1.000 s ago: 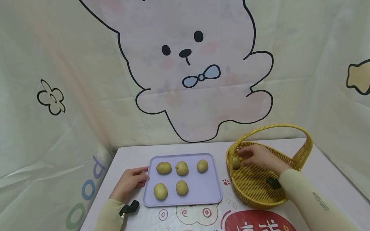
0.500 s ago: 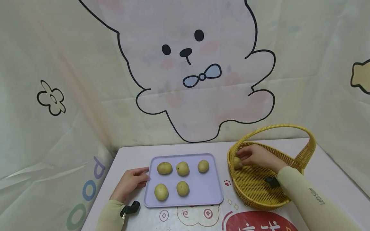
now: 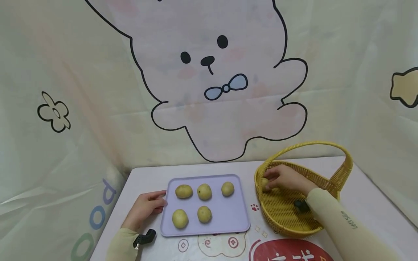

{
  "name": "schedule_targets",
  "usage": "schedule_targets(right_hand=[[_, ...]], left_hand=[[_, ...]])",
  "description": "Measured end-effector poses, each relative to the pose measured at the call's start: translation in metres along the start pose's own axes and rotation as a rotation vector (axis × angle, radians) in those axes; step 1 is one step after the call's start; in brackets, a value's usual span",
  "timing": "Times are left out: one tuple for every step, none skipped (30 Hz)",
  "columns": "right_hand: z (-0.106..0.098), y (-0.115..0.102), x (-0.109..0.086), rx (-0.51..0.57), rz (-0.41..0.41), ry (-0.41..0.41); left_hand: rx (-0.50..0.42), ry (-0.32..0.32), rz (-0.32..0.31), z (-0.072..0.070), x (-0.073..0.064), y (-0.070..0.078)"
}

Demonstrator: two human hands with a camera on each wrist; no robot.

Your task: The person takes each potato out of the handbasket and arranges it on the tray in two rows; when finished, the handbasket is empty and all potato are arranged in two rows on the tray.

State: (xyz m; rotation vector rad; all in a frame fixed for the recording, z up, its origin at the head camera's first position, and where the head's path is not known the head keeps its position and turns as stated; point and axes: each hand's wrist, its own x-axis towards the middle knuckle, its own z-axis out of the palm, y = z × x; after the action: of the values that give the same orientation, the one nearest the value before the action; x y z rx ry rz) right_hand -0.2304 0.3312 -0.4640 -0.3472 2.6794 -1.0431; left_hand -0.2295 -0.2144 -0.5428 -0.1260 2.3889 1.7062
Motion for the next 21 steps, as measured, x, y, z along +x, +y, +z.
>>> schedule_targets(right_hand=[[0.0,0.0,0.0,-0.007,0.0,0.004],[0.0,0.001,-0.001,-0.009,0.005,0.009],[0.0,0.001,-0.001,-0.019,0.001,0.013],[0.0,0.001,-0.001,-0.025,0.004,0.018],[0.0,0.001,0.0,-0.032,-0.002,0.019],[0.0,0.001,0.0,-0.035,-0.005,0.021],[0.0,0.001,0.0,-0.039,-0.01,0.021],[0.0,0.001,0.001,-0.039,-0.007,0.023],[0.0,0.001,0.0,-0.046,-0.011,0.024],[-0.001,0.0,0.0,-0.048,-0.014,0.021],[-0.001,0.0,-0.002,-0.057,-0.027,0.018],[-0.002,-0.001,-0.004,-0.068,-0.027,0.021],[-0.003,-0.002,-0.006,-0.084,-0.032,0.024],[-0.004,-0.004,-0.008,-0.099,-0.036,0.029],[-0.006,-0.006,-0.012,-0.114,-0.044,0.033],[-0.007,-0.009,-0.015,-0.125,-0.045,0.04],[-0.009,-0.012,-0.019,-0.135,-0.045,0.049],[-0.01,-0.015,-0.024,-0.139,-0.04,0.059],[-0.011,-0.018,-0.028,-0.144,-0.04,0.066],[-0.012,-0.02,-0.033,-0.153,-0.039,0.075],[-0.014,-0.023,-0.039,-0.161,-0.04,0.082]], left_hand=[[0.0,-0.005,0.002,0.001,0.0,0.0],[0.003,-0.005,0.004,0.001,0.0,0.0],[0.005,-0.004,0.003,0.001,0.0,0.0],[0.007,0.0,0.003,0.001,0.0,0.0],[0.009,0.005,0.001,0.001,-0.001,0.001],[0.012,0.009,0.003,0.001,-0.001,0.001],[0.012,0.013,0.001,0.001,-0.001,0.001],[0.011,0.016,-0.001,0.001,-0.002,0.001],[0.01,0.016,-0.001,0.001,-0.002,0.001],[0.006,0.014,0.0,0.001,-0.002,0.001],[0.002,0.011,-0.001,0.001,-0.002,0.001],[-0.002,0.008,-0.001,0.001,-0.002,0.002],[-0.006,0.007,-0.003,0.001,-0.003,0.002],[-0.007,0.005,-0.002,0.001,-0.003,0.002],[-0.006,0.005,-0.001,0.002,-0.003,0.002],[-0.006,0.006,-0.001,0.002,-0.003,0.003],[-0.004,0.008,-0.001,0.002,-0.003,0.003],[-0.001,0.01,0.0,0.002,-0.003,0.004],[0.002,0.011,-0.001,0.002,-0.003,0.004],[0.007,0.013,0.0,0.002,-0.003,0.004],[0.009,0.014,-0.001,0.002,-0.003,0.004]])
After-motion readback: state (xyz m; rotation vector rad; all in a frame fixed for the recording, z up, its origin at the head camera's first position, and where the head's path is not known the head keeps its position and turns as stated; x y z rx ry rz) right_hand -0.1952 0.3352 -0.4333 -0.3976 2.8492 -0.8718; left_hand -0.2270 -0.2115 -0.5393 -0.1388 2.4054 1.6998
